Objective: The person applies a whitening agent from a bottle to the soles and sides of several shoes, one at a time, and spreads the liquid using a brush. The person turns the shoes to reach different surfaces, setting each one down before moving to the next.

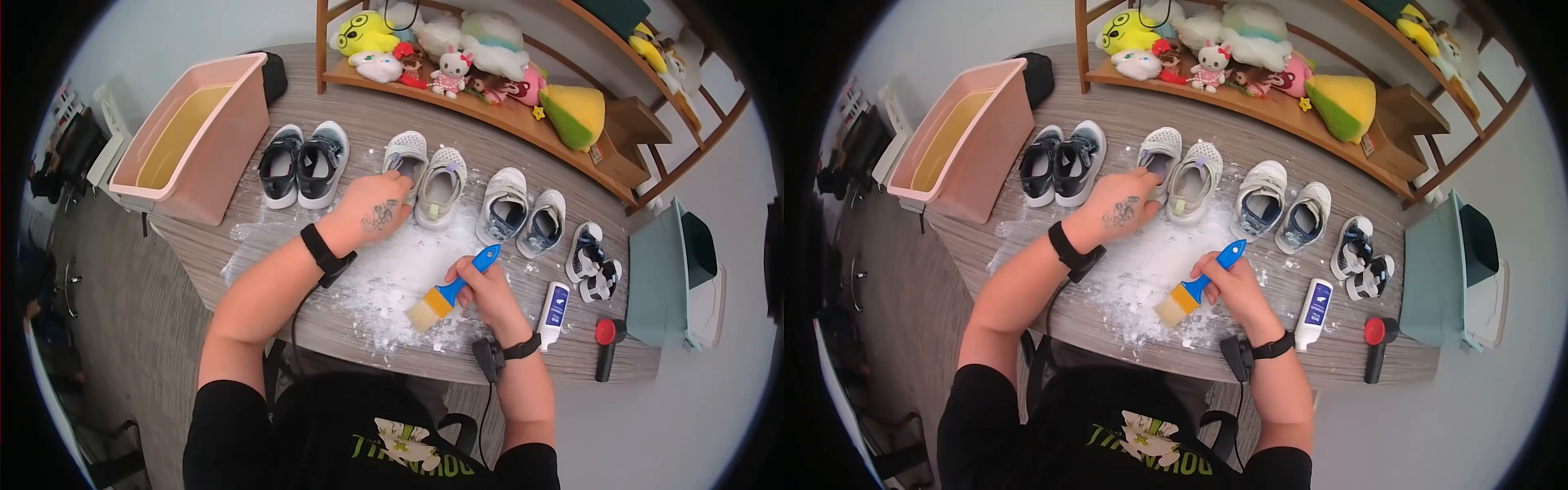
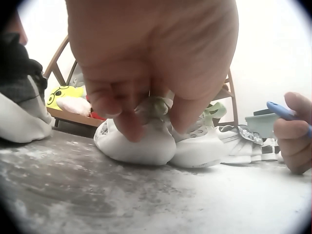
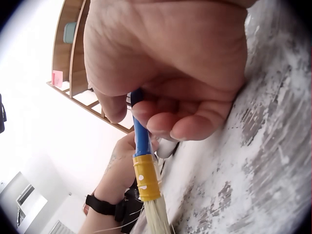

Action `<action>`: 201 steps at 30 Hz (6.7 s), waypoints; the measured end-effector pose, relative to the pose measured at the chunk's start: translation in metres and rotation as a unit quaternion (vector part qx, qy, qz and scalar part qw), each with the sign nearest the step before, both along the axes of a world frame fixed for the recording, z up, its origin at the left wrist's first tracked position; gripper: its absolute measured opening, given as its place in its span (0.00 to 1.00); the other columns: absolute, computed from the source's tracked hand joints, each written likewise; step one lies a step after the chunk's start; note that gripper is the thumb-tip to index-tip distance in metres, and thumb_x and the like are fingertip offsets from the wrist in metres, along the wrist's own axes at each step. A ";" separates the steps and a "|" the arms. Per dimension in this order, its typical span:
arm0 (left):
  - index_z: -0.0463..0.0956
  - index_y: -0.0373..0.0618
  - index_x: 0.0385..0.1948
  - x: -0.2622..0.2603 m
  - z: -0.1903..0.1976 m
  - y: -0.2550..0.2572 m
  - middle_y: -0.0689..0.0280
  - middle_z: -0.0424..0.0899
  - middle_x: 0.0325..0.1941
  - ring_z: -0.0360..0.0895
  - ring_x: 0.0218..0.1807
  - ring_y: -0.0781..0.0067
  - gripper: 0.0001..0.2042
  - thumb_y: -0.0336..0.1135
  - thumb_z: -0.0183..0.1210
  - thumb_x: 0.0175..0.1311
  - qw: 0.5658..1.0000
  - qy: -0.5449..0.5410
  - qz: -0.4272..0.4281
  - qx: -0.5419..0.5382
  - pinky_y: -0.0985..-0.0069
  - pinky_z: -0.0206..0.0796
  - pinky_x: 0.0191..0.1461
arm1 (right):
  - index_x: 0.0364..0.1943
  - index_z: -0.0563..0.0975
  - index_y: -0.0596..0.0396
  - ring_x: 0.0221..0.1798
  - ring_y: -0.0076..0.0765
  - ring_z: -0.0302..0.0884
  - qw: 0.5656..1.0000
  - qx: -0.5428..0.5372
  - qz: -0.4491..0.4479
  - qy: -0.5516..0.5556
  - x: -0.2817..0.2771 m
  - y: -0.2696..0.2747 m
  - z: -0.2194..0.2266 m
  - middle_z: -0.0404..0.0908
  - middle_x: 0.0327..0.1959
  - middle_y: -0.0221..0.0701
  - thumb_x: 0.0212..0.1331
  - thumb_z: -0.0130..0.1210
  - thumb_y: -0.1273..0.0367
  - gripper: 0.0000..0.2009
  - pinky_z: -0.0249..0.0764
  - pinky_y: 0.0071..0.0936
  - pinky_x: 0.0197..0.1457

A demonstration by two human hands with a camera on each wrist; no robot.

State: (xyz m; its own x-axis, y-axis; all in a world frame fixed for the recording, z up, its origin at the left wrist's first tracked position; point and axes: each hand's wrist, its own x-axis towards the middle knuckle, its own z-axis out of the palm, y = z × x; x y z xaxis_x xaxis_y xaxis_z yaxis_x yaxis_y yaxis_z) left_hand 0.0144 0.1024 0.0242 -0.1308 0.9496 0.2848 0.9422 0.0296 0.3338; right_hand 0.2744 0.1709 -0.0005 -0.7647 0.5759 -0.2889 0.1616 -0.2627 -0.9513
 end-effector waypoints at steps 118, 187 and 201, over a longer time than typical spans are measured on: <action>0.67 0.27 0.61 -0.037 -0.044 -0.121 0.46 0.80 0.58 0.80 0.57 0.52 0.26 0.40 0.46 0.67 0.455 -0.890 -0.006 -0.028 0.61 0.69 0.64 | 0.40 0.80 0.54 0.27 0.44 0.81 0.807 0.526 -0.113 -0.246 -0.005 -0.005 -0.007 0.81 0.25 0.35 0.52 0.67 0.62 0.15 0.75 0.37 0.30; 0.69 0.29 0.60 -0.032 -0.046 -0.116 0.48 0.79 0.59 0.77 0.60 0.48 0.25 0.41 0.46 0.69 0.403 -0.911 0.033 -0.077 0.57 0.66 0.67 | 0.49 0.75 0.60 0.41 0.30 0.77 0.929 0.128 -0.237 0.253 0.025 0.032 0.006 0.80 0.39 0.37 0.69 0.46 0.44 0.29 0.75 0.27 0.45; 0.68 0.28 0.60 -0.031 -0.050 -0.115 0.48 0.79 0.58 0.79 0.58 0.51 0.24 0.40 0.46 0.70 0.437 -0.893 0.052 -0.092 0.59 0.68 0.65 | 0.52 0.73 0.64 0.36 0.25 0.78 0.929 0.137 -0.279 0.199 0.037 0.023 -0.016 0.80 0.36 0.34 0.67 0.43 0.38 0.36 0.74 0.21 0.38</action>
State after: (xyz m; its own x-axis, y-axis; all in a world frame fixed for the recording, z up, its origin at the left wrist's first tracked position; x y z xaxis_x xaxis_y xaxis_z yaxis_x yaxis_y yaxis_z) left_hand -0.0171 -0.0127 -0.0253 -0.0338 0.8971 -0.4405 -0.8263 0.2228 0.5173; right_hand 0.3119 0.1939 -0.0160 -0.3394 0.9253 0.1691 -0.3063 0.0612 -0.9500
